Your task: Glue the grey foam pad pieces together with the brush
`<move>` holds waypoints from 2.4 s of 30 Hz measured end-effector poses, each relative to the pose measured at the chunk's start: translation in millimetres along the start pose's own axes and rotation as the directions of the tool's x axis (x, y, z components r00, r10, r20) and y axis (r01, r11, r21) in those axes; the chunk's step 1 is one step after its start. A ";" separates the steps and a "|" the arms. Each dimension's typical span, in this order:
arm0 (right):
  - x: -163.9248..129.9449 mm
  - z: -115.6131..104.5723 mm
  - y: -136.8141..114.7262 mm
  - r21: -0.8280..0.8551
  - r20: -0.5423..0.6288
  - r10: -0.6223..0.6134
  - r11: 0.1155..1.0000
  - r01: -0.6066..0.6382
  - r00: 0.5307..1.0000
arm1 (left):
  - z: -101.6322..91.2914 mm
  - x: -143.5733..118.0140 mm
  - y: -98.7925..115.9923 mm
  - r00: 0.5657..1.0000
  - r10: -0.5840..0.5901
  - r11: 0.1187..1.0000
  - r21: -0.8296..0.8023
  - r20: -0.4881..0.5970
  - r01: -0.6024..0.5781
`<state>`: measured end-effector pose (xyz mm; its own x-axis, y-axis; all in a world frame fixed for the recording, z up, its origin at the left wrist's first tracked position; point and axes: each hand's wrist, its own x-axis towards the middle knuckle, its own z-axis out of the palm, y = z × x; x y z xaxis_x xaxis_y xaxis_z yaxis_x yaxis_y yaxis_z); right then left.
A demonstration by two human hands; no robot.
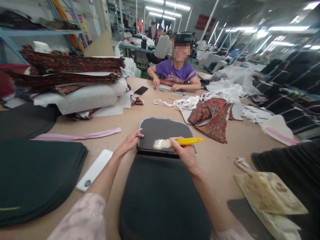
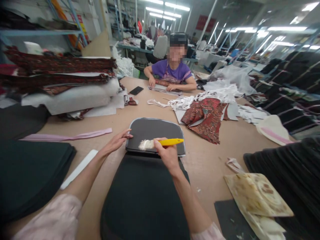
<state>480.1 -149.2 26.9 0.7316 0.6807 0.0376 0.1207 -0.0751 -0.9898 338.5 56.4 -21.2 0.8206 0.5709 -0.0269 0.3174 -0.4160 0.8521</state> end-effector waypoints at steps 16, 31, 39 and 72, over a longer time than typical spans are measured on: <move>23.0 -55.0 47.3 -0.297 -0.005 0.041 0.954 -0.041 0.999 | 0.4 -0.7 -5.7 0.983 0.035 0.975 0.208 0.178 -0.073; 9.8 -182.9 55.8 -0.204 -0.428 -0.056 0.978 -0.037 0.902 | -7.0 1.2 -1.9 0.920 0.191 0.787 0.507 0.341 -0.351; -0.3 -171.4 84.7 -0.222 -0.173 -0.072 0.974 0.033 0.982 | -1.1 7.5 -7.1 0.907 0.330 0.743 0.520 0.263 -0.421; -50.9 -147.8 30.5 0.329 -0.092 -0.087 0.938 0.113 0.992 | -17.4 -107.1 197.0 0.958 0.284 0.777 -0.592 0.029 -0.212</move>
<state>545.7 -293.9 15.1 0.7766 0.6150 0.1364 -0.0247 0.2461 -0.9689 304.9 -74.4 158.6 0.8903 0.4087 0.2010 -0.2091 -0.0253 0.9776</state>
